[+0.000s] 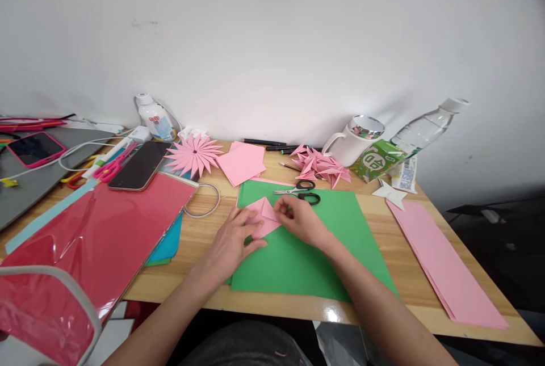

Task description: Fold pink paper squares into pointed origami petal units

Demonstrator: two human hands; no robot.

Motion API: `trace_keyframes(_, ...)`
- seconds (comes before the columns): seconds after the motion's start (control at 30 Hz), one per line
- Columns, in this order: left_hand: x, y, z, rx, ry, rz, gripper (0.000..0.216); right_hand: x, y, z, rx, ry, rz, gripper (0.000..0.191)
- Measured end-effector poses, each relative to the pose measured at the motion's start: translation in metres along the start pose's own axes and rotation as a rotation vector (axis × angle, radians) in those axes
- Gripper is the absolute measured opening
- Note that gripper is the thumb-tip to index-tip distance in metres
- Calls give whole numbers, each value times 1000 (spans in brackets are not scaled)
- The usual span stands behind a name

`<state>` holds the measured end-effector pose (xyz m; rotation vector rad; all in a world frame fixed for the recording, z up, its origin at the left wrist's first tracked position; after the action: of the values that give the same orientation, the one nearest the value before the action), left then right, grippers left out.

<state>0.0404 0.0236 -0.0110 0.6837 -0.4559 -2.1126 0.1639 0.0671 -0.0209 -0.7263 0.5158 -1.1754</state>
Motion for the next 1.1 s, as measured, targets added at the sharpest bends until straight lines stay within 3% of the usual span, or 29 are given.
trace_keyframes(0.07,3,0,2,24,46,-33,34,-1,1,11,31,151,6,11)
trace_keyframes(0.13,5,3,4,62,83,-75,38,0,-4,13,36,200,51,16)
trace_keyframes(0.27,6,7,11,143,131,-102,46,4,-13,4,5,141,111,41)
trace_keyframes(0.4,7,-1,15,157,139,16,49,6,-10,-1,0,89,72,56)
trace_keyframes(0.5,8,-8,18,122,197,75,37,5,-7,-3,-45,44,82,51)
trace_keyframes(0.67,7,-10,16,24,214,62,38,6,-11,-5,-146,0,154,46)
trace_keyframes(0.87,5,12,13,9,110,-106,17,10,-26,-6,-134,-32,251,18)
trace_keyframes(1.0,14,29,7,-215,-16,-233,18,13,-36,-3,-101,-12,356,25)
trace_keyframes(1.1,25,41,6,-436,-44,-333,25,15,-43,-2,-104,-21,411,24)
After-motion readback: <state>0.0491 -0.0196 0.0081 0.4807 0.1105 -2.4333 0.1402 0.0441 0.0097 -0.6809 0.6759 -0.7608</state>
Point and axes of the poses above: each hand's wrist, its own x-axis away from the middle knuckle, its own z-axis out of the back of the hand, y = z × x, the point moved 9 cm from there along -x, towards the middle knuckle
